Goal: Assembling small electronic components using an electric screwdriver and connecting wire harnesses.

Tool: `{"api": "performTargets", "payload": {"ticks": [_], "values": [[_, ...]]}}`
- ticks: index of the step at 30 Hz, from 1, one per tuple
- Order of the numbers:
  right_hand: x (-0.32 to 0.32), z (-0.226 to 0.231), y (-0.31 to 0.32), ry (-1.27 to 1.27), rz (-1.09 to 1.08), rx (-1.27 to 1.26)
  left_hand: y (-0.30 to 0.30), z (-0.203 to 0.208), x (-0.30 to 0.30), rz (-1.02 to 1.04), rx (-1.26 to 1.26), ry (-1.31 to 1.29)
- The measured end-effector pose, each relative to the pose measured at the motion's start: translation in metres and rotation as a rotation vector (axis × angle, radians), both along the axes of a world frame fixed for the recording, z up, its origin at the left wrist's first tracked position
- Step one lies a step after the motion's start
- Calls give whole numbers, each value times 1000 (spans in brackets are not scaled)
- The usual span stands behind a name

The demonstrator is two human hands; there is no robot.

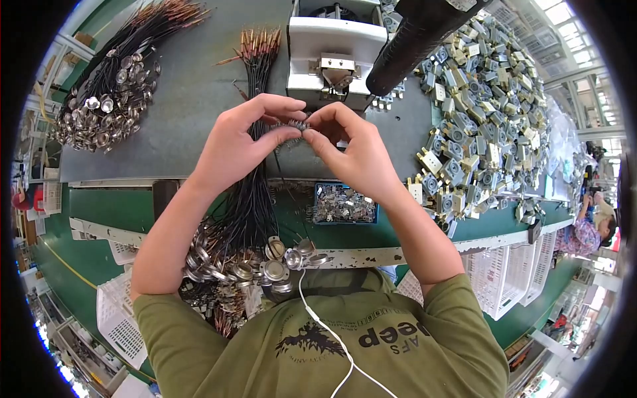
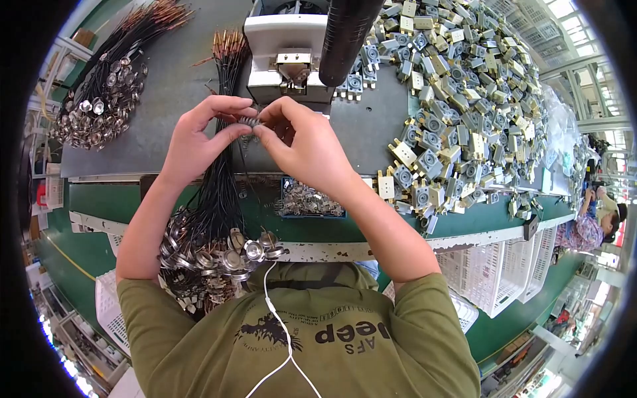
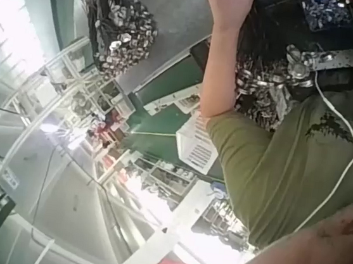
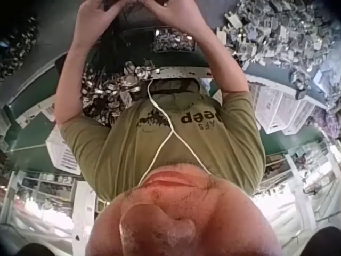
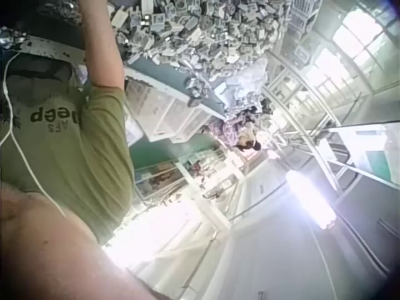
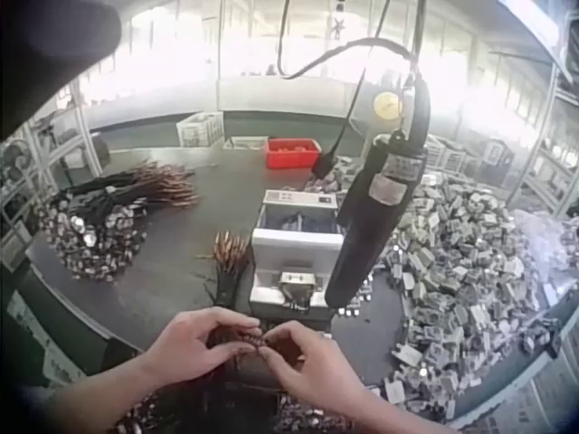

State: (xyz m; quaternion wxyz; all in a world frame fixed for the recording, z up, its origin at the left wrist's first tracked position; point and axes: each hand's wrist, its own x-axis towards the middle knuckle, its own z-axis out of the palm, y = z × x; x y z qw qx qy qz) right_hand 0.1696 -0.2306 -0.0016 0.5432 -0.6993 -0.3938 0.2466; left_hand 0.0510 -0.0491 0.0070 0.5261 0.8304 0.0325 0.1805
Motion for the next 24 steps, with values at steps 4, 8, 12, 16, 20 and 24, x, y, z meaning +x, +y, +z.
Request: {"api": "performTargets", "payload": {"ticks": [4, 8, 12, 16, 20, 24], "values": [[3, 1, -1, 47, 28, -16, 2, -3, 1, -39, 2, -46], [7, 8, -2, 46, 90, -50, 9, -6, 3, -74, 77, -133], [10, 4, -2, 1, 77, -121, 7, -4, 3, -11, 51, -99], [8, -3, 9, -270, 3, -108, 3, -4, 4, 67, -22, 72], [10, -9, 14, -376, -41, 144, 3, -4, 3, 64, -89, 122], [10, -11, 13, -262, -38, 143, 4, -1, 2, 72, -141, 170]]}}
